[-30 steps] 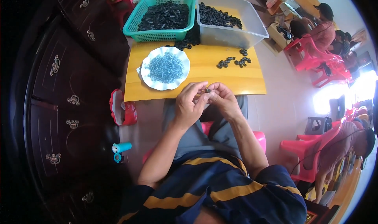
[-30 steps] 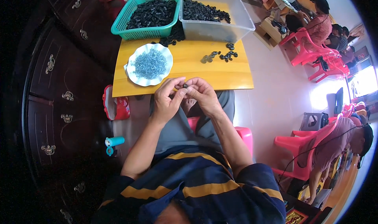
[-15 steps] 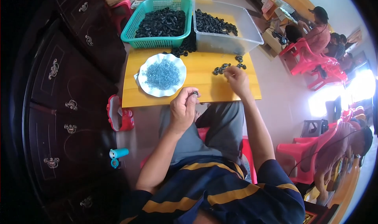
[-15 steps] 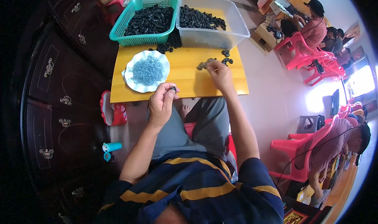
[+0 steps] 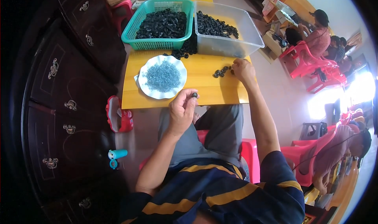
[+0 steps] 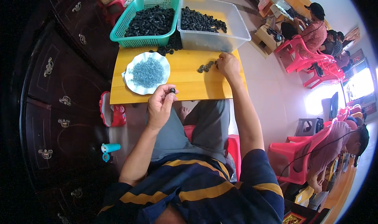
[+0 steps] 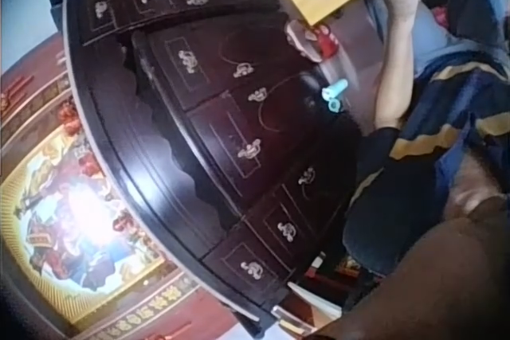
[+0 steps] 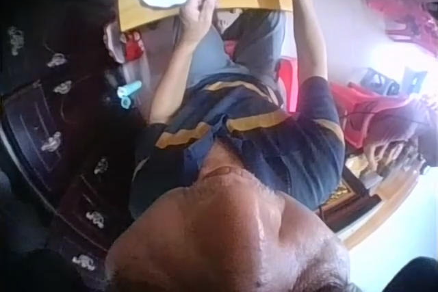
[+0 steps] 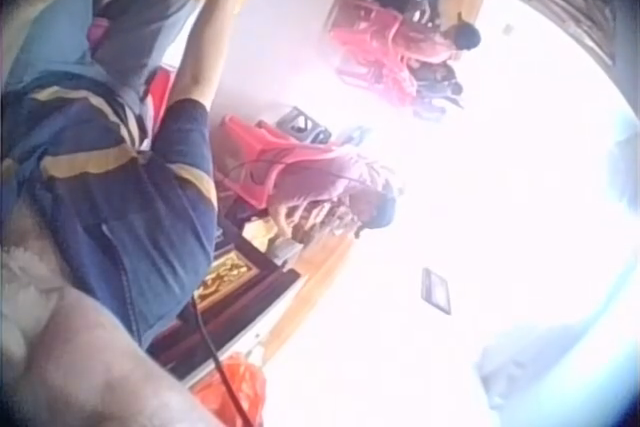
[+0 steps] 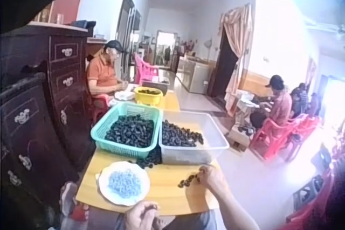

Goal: The person assembles small components by picking up tiny parts and fitting them into black pieces by hand, then placing them onto the table.

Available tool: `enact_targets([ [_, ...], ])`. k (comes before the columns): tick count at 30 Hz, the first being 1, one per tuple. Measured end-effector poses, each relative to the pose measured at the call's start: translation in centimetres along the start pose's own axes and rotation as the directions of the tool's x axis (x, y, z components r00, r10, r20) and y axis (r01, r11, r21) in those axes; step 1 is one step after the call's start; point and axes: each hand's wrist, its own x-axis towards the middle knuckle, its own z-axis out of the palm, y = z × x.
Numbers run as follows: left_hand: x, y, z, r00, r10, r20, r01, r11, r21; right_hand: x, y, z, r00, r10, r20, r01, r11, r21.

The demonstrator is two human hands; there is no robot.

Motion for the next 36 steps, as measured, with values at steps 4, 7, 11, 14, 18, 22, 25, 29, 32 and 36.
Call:
enact_targets([
  [4,0.0,0.4,0.0,1.0,-0.014,0.006,0.014,1.0,0.016,-0.9,0.2,-0.4,0.994,0.014,0.106,-0.008,0.998,-0.065],
  [7,0.0,0.6,0.2,0.998,-0.05,0.023,0.05,0.998,0.023,-1.4,0.4,-0.2,0.997,0.002,0.072,0.0,1.0,-0.024],
  [11,-0.1,0.5,0.0,0.999,-0.048,0.011,0.048,0.998,0.051,-1.5,0.0,-0.1,0.997,-0.016,0.072,0.018,0.999,-0.029],
  [14,0.0,0.4,0.0,1.0,-0.023,0.002,0.023,0.997,0.072,-1.5,0.0,-0.2,0.995,-0.032,0.092,0.039,0.997,-0.066],
  [18,-0.1,0.8,0.1,1.0,-0.025,0.01,0.025,0.998,0.054,-1.4,-0.2,-0.3,0.992,-0.034,0.124,0.044,0.996,-0.074],
  [22,0.0,0.4,0.2,1.0,-0.004,0.005,0.003,0.998,0.063,-0.7,0.1,0.6,0.997,-0.013,0.076,0.018,0.998,-0.066],
  [25,0.2,0.6,0.2,0.999,-0.032,0.016,0.031,0.998,0.05,0.1,0.3,1.3,0.998,-0.038,0.044,0.041,0.997,-0.062],
  [29,0.3,1.4,0.1,0.992,-0.124,0.015,0.123,0.992,0.003,1.2,0.2,1.7,0.991,-0.051,0.123,0.063,0.994,-0.091],
  [32,0.2,1.3,0.3,0.997,-0.042,-0.057,0.041,0.999,-0.023,1.5,0.0,2.0,0.99,-0.044,0.134,0.057,0.994,-0.097],
  [36,-0.1,0.8,0.5,0.999,-0.025,-0.043,0.024,1.0,-0.018,0.8,0.3,1.0,0.993,-0.085,0.083,0.094,0.989,-0.113],
])
